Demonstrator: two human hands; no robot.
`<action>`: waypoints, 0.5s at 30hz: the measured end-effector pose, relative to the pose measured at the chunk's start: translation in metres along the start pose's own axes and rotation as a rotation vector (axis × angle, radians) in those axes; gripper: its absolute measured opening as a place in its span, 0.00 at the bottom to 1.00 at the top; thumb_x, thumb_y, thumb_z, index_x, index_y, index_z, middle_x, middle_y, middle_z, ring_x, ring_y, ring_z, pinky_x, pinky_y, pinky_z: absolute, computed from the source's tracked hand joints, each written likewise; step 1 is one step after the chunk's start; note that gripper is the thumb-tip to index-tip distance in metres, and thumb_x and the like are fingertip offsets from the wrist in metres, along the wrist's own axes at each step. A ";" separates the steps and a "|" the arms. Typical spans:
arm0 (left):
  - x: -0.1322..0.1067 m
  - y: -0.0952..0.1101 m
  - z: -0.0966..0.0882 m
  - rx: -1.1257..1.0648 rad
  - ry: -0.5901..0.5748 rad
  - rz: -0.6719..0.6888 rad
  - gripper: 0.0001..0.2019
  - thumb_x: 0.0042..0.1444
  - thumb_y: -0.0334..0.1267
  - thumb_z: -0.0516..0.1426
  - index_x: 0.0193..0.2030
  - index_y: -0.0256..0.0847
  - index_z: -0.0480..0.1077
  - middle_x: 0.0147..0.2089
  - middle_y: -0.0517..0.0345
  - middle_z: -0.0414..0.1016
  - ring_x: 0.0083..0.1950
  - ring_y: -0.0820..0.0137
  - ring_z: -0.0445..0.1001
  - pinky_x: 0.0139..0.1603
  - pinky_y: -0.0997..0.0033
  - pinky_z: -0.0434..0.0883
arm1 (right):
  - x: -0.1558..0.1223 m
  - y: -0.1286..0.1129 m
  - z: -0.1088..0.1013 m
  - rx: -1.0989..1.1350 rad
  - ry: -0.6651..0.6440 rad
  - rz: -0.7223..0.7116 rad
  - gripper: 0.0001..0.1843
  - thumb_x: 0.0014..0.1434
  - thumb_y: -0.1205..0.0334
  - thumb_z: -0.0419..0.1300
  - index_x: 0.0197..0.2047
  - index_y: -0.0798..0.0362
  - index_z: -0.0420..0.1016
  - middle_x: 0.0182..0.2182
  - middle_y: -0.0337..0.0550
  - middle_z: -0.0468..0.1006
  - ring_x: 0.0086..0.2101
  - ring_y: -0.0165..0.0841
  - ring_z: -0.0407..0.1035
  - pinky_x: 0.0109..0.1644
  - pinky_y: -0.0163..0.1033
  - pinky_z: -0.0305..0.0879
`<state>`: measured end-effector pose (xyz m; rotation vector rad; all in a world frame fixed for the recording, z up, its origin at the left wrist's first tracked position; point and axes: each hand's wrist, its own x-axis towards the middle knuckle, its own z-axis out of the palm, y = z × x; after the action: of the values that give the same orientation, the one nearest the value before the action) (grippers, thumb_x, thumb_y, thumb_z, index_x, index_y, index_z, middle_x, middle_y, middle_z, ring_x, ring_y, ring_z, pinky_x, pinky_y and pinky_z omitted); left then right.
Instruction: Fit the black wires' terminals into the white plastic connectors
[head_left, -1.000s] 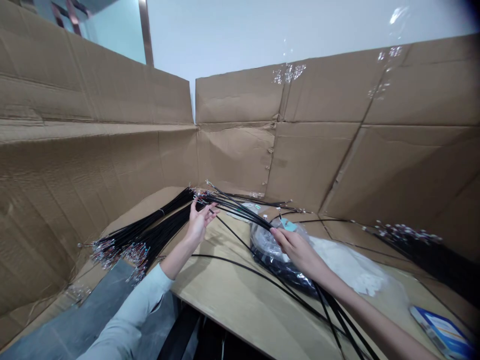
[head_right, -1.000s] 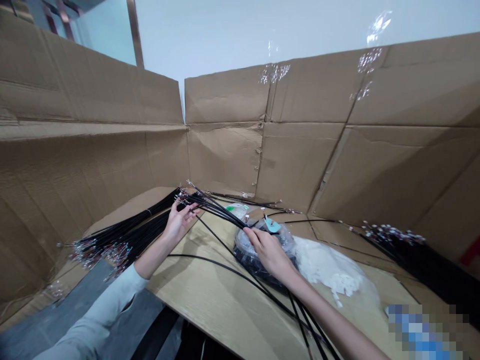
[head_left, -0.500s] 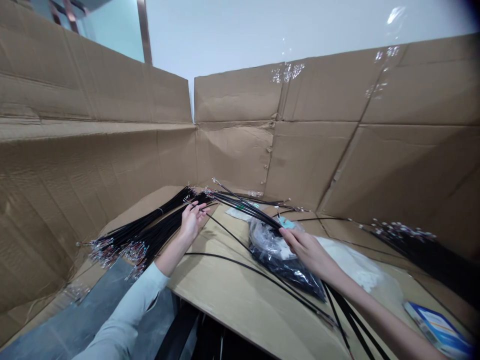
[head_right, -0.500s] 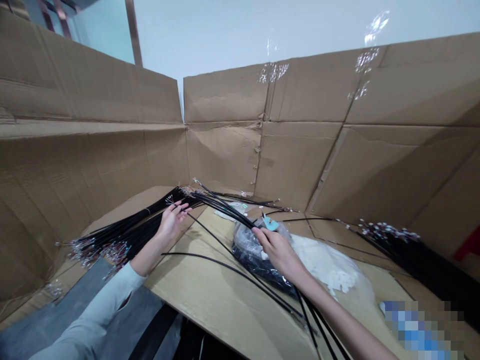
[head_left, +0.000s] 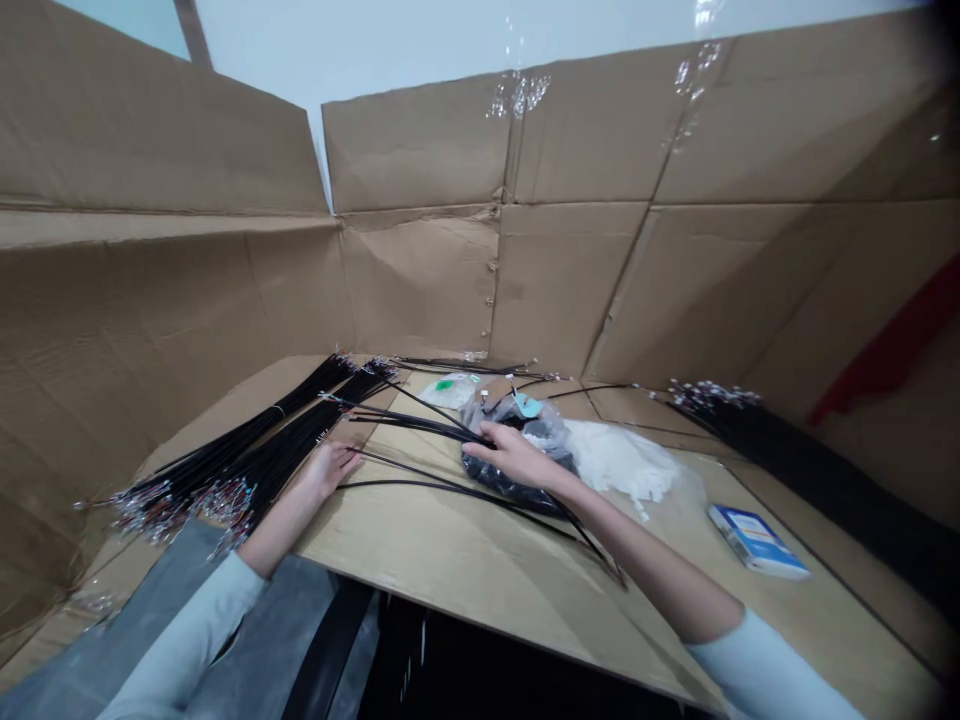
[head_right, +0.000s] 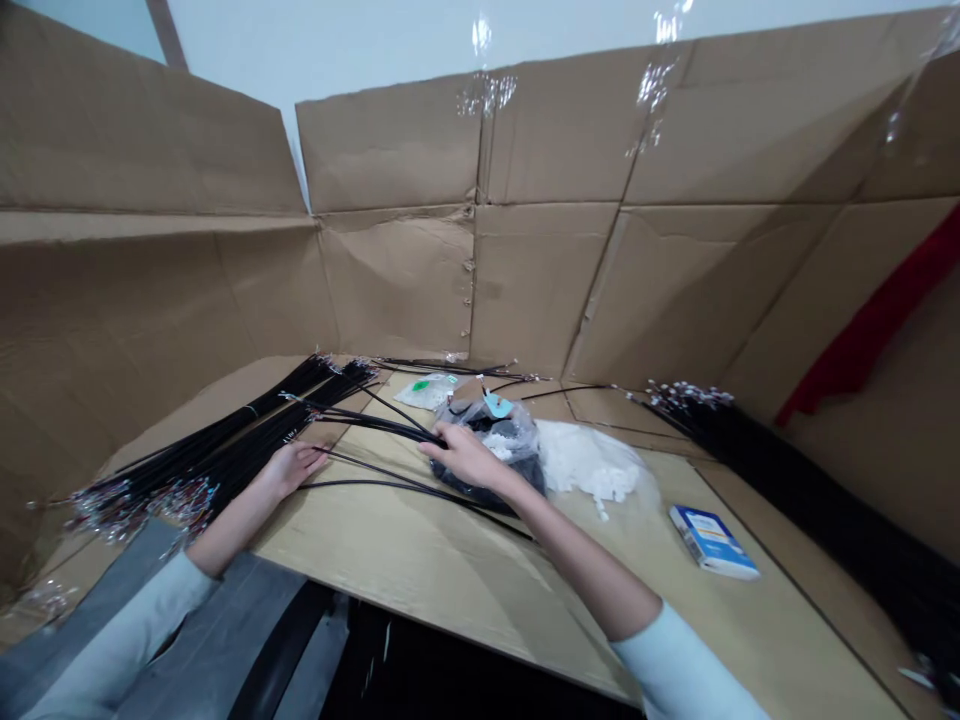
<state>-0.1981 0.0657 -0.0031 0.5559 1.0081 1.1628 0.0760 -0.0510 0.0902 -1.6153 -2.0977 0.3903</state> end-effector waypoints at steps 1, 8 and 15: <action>-0.001 0.003 -0.002 0.028 -0.003 -0.025 0.06 0.51 0.22 0.47 0.30 0.33 0.62 0.32 0.48 0.70 0.35 0.70 0.72 0.47 0.66 0.70 | 0.003 0.000 0.003 0.004 -0.010 -0.002 0.13 0.57 0.54 0.52 0.32 0.57 0.64 0.29 0.42 0.67 0.31 0.30 0.60 0.34 0.35 0.54; -0.014 0.019 -0.016 0.371 -0.221 -0.167 0.08 0.52 0.32 0.52 0.38 0.30 0.67 0.42 0.36 0.73 0.42 0.61 0.74 0.50 0.60 0.67 | 0.013 -0.002 0.014 0.086 -0.221 -0.042 0.06 0.53 0.65 0.56 0.33 0.59 0.68 0.25 0.39 0.67 0.27 0.27 0.59 0.31 0.33 0.53; -0.037 -0.019 0.004 1.025 -0.444 0.355 0.16 0.42 0.39 0.61 0.40 0.41 0.74 0.53 0.48 0.69 0.59 0.54 0.62 0.63 0.56 0.51 | 0.000 -0.026 -0.024 0.128 -0.134 -0.111 0.06 0.57 0.64 0.53 0.33 0.59 0.66 0.29 0.41 0.68 0.31 0.29 0.60 0.36 0.35 0.55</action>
<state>-0.1879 0.0250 -0.0033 1.7775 1.0867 0.6839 0.0669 -0.0597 0.1236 -1.4284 -2.2005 0.5967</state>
